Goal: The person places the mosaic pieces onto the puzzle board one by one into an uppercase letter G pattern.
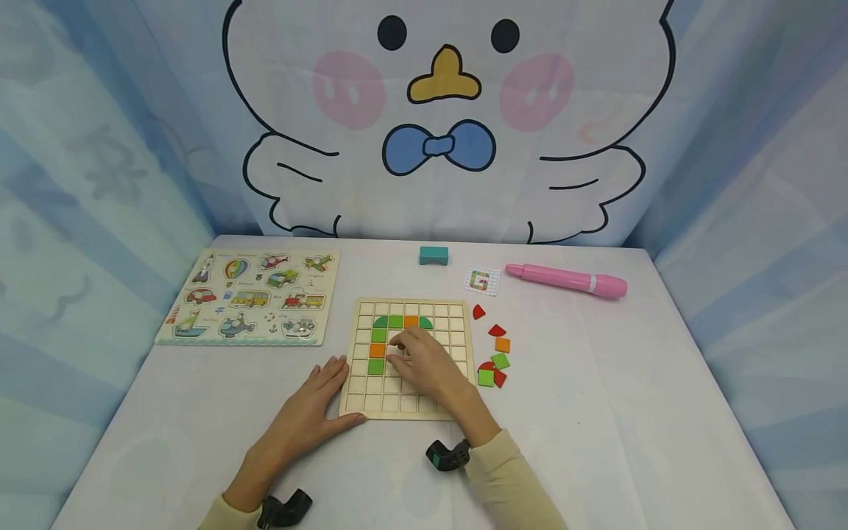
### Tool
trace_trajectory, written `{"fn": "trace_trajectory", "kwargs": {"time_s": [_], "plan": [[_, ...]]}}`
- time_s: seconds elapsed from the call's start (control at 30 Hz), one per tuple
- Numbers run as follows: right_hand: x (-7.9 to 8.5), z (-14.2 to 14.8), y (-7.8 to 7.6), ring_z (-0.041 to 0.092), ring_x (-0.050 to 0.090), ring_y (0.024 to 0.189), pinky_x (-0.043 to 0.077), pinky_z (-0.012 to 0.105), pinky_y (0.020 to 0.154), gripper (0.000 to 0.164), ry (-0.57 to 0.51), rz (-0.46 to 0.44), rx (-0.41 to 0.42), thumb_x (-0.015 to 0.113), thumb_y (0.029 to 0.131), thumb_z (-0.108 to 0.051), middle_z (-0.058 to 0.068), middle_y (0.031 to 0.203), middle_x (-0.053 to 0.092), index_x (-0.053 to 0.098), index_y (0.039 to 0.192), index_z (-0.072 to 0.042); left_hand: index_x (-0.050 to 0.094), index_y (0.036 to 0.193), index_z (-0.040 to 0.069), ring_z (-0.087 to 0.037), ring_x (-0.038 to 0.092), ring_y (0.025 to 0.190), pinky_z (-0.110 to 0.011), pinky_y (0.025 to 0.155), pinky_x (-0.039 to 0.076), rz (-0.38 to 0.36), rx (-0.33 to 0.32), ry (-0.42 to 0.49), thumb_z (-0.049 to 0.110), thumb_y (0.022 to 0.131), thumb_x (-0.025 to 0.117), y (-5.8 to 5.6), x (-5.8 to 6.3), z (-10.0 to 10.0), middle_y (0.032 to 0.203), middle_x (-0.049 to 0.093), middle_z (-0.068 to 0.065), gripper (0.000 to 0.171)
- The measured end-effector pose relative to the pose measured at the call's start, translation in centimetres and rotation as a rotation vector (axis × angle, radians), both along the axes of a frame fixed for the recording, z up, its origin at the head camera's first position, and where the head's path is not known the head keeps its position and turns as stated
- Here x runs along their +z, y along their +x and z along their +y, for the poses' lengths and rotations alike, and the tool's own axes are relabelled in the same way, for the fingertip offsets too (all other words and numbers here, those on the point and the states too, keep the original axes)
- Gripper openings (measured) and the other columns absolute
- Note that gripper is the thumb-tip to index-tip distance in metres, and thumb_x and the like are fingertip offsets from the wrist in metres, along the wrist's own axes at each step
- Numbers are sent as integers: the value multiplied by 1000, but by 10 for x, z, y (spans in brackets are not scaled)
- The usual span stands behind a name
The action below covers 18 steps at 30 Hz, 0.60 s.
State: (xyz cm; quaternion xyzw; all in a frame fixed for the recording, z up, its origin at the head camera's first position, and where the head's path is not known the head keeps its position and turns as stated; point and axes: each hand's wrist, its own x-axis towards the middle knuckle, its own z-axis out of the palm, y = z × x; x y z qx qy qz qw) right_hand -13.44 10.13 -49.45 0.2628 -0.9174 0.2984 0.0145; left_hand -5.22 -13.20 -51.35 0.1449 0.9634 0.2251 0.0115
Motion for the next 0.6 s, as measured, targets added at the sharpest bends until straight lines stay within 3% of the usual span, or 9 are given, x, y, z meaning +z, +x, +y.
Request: {"fn": "trace_trajectory", "kwargs": {"time_s": [0.6], "plan": [[10, 25, -9, 14, 57, 92, 59, 30, 83, 28, -24, 31, -84, 72, 93, -21, 1, 107, 63, 67, 117, -8, 46, 148, 0, -27, 35, 151, -45, 127, 27, -18, -2, 3, 59, 82, 74, 0, 3, 0, 159, 41, -11, 92]]}}
